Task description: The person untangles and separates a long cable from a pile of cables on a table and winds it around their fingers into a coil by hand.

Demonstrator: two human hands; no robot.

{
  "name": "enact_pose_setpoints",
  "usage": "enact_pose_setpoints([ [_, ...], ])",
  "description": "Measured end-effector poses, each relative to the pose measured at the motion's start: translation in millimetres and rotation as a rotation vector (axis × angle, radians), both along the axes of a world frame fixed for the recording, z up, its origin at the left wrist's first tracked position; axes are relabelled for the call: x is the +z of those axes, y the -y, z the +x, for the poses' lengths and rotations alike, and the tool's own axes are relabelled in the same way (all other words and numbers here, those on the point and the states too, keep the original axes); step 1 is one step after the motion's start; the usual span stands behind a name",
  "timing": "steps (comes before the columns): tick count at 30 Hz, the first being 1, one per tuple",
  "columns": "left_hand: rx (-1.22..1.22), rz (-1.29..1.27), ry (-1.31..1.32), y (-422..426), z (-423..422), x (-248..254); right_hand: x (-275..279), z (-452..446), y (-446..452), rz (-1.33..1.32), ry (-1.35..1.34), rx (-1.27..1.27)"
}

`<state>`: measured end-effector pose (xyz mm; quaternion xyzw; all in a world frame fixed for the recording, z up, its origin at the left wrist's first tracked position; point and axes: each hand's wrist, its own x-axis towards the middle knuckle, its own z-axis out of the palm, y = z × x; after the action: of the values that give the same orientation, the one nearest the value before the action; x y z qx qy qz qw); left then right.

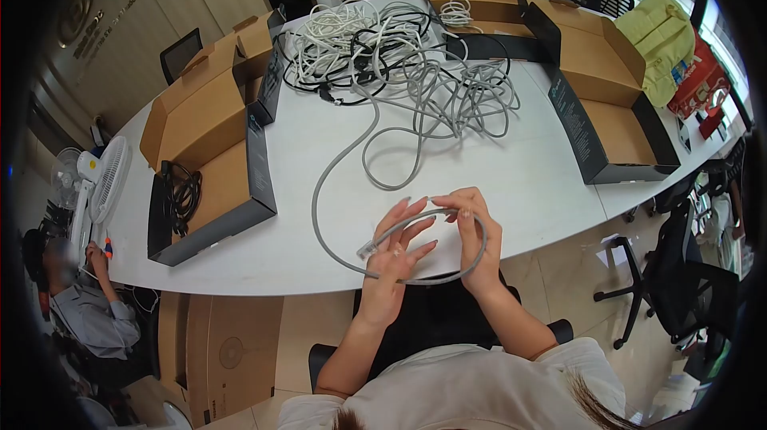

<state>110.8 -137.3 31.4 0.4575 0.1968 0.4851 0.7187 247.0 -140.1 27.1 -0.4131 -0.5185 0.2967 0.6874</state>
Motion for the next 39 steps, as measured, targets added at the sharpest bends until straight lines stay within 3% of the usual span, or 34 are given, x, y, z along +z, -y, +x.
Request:
enact_pose_setpoints([
  [1,0.012,0.061,-0.094,-2,-4,-4,-1,3,-4,-0.054,-0.105,0.083],
  [5,-0.241,-0.046,0.178,-5,-6,-20,2,-1,-8,-0.141,-0.461,0.092],
  [7,-0.105,-0.083,0.08,0,-6,-15,3,-3,-9,-0.157,-0.481,0.049],
  [9,0.003,-0.016,0.025,-2,-12,-12,-6,4,-10,-0.108,-0.347,0.124],
  [10,0.102,0.133,-0.061,-6,-17,-13,-9,9,-10,-0.085,-0.279,0.161],
  [14,-0.05,0.204,-0.372,-20,-46,2,-5,20,-12,-0.065,-0.088,0.47],
  [17,-0.433,-0.011,-0.386,-23,-54,14,-3,20,-13,-0.075,-0.089,0.655],
  [21,-0.631,-0.161,0.049,-24,-43,-17,-2,19,-16,-0.032,-0.073,0.731],
  [24,-0.599,-0.418,0.324,-6,-30,-24,-3,19,-16,-0.031,-0.03,0.748],
  [25,-0.573,-0.507,0.407,-3,-25,-25,-3,19,-17,-0.028,0.012,0.74],
  [26,-0.41,-0.652,0.327,5,-21,-8,-3,19,-17,-0.025,0.055,0.734],
  [29,-0.668,-0.568,0.632,-1,-27,-25,3,22,-20,0.065,0.297,0.664],
  [30,-0.581,-0.555,0.489,1,-31,-25,9,24,-22,0.11,0.394,0.629],
  [33,-0.603,-0.346,0.414,1,-37,-34,31,42,-30,0.124,0.724,0.475],
  [36,-0.627,-0.23,0.473,4,-39,-26,57,35,-42,0.194,0.811,0.212],
  [39,-0.684,-0.113,0.415,8,-34,-17,72,7,-59,0.386,1.014,0.163],
])
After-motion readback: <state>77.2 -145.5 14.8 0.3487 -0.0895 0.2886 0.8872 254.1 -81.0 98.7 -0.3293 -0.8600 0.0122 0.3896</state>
